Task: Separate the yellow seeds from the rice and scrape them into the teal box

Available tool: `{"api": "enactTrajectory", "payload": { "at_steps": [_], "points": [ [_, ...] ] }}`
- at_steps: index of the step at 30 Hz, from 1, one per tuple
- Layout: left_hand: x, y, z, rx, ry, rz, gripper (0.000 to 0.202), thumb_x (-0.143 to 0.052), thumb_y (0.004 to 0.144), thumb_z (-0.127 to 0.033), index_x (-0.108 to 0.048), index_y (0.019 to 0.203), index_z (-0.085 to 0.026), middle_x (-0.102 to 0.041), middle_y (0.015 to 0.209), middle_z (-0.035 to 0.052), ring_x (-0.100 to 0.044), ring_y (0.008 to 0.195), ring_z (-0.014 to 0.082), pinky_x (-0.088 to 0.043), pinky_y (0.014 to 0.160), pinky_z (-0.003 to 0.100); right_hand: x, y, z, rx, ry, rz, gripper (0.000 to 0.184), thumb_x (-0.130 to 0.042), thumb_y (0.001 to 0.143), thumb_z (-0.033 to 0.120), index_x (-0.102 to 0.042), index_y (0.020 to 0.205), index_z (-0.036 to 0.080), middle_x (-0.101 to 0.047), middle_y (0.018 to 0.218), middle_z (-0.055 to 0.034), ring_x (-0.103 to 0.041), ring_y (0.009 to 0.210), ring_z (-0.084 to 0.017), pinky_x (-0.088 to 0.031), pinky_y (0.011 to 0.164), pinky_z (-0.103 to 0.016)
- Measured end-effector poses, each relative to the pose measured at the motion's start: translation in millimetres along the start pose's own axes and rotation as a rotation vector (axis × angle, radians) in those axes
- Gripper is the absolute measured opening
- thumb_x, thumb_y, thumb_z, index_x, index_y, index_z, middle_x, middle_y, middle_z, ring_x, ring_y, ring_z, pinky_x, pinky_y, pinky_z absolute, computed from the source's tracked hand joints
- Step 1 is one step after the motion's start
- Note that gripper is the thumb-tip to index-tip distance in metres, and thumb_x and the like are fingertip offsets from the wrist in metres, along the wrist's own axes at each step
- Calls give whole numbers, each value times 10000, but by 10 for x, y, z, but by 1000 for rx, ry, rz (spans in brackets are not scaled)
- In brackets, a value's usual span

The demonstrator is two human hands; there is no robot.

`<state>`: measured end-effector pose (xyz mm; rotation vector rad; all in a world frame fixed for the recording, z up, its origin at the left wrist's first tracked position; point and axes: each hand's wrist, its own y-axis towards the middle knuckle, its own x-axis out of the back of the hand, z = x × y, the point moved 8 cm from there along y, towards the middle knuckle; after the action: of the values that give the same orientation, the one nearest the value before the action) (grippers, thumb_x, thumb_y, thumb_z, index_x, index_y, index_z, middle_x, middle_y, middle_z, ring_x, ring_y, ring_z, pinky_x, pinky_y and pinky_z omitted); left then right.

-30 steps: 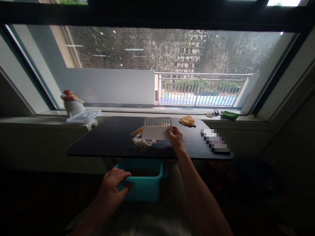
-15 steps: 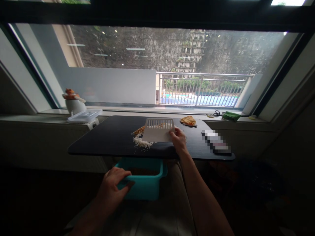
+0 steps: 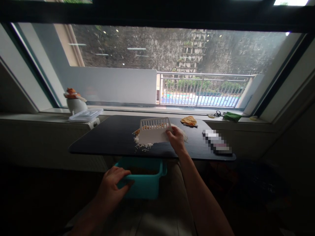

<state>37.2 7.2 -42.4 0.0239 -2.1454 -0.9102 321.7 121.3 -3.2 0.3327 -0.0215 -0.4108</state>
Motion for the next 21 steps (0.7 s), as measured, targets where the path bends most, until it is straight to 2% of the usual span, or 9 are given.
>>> {"api": "enactTrajectory", "payload": {
  "at_steps": [8,13,21],
  "points": [
    [18,-1,-2,2,8,2,130,-630,773,-194,-709,867,-237,-708,807,23,-619,844,270,-463,849,466,14,-39,30,4,-20,15,412,-708,615,460,-703,928,194,-747,850,-63,-691,819,-254,-538,709,-364],
    [1,-12,11,4,14,-3,132,-653,761,-187,-714,869,-232,-711,805,25,-629,846,283,-457,858,491,146,-104,70,7,-21,13,404,-740,599,466,-715,891,188,-751,831,-65,-692,813,-256,-537,704,-362],
    [-11,-11,-22,-10,11,6,131,-663,756,-190,-714,864,-244,-710,811,18,-635,843,271,-464,850,462,493,60,70,42,-31,-184,447,-716,635,452,-672,985,178,-735,862,-52,-670,772,-209,-528,689,-336]
  ]
}}
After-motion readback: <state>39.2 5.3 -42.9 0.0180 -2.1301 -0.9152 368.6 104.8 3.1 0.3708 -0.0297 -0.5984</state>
